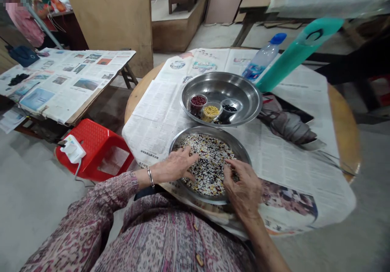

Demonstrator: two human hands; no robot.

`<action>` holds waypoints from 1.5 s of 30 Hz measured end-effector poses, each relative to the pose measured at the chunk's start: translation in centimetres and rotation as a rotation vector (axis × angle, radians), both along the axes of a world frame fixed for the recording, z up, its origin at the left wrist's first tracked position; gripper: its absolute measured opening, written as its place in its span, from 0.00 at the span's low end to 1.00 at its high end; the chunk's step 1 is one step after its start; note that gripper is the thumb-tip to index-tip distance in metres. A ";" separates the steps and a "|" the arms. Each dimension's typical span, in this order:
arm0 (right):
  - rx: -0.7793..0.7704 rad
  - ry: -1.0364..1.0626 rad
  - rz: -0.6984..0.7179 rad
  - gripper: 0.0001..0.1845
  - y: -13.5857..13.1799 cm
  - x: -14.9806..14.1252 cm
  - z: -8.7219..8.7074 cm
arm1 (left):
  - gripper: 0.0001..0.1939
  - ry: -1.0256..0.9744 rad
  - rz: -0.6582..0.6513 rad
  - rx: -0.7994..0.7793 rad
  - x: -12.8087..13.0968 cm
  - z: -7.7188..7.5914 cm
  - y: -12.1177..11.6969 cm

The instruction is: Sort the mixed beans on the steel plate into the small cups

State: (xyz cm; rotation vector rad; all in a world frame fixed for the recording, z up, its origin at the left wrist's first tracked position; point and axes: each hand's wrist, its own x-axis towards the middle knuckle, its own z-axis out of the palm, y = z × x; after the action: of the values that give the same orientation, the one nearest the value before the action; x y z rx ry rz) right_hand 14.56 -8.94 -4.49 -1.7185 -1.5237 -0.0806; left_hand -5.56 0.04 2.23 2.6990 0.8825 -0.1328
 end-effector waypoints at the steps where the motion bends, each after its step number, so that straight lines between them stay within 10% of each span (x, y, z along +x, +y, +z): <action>1: -0.002 0.003 -0.003 0.12 0.0 0.0 0.0 | 0.27 -0.023 -0.027 -0.042 0.0 0.0 -0.5; 10: 0.024 0.040 -0.004 0.12 0.0 0.0 0.2 | 0.14 -0.130 -0.400 0.034 5.6 -2.6 -0.4; 21: 0.030 0.071 -0.025 0.12 0.2 0.0 -0.1 | 0.11 0.002 0.037 0.171 1.5 -0.9 1.8; 33: 0.048 0.115 -0.065 0.16 0.0 -0.2 0.6 | 0.13 -0.124 -0.389 0.028 4.5 -2.1 -1.5; 39: 0.053 0.145 -0.098 0.18 0.0 -0.2 0.7 | 0.15 -0.195 -0.383 0.274 7.9 -3.8 1.9; 45: 0.070 0.144 -0.091 0.18 0.1 -0.1 0.5 | 0.15 -0.052 -0.118 0.350 5.6 -2.1 4.0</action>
State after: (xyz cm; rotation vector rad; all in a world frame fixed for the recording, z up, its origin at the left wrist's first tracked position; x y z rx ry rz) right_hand 14.42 -8.80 -4.02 -1.7004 -1.3238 -0.0552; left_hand 0.04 3.99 0.09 3.0636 0.7930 0.0748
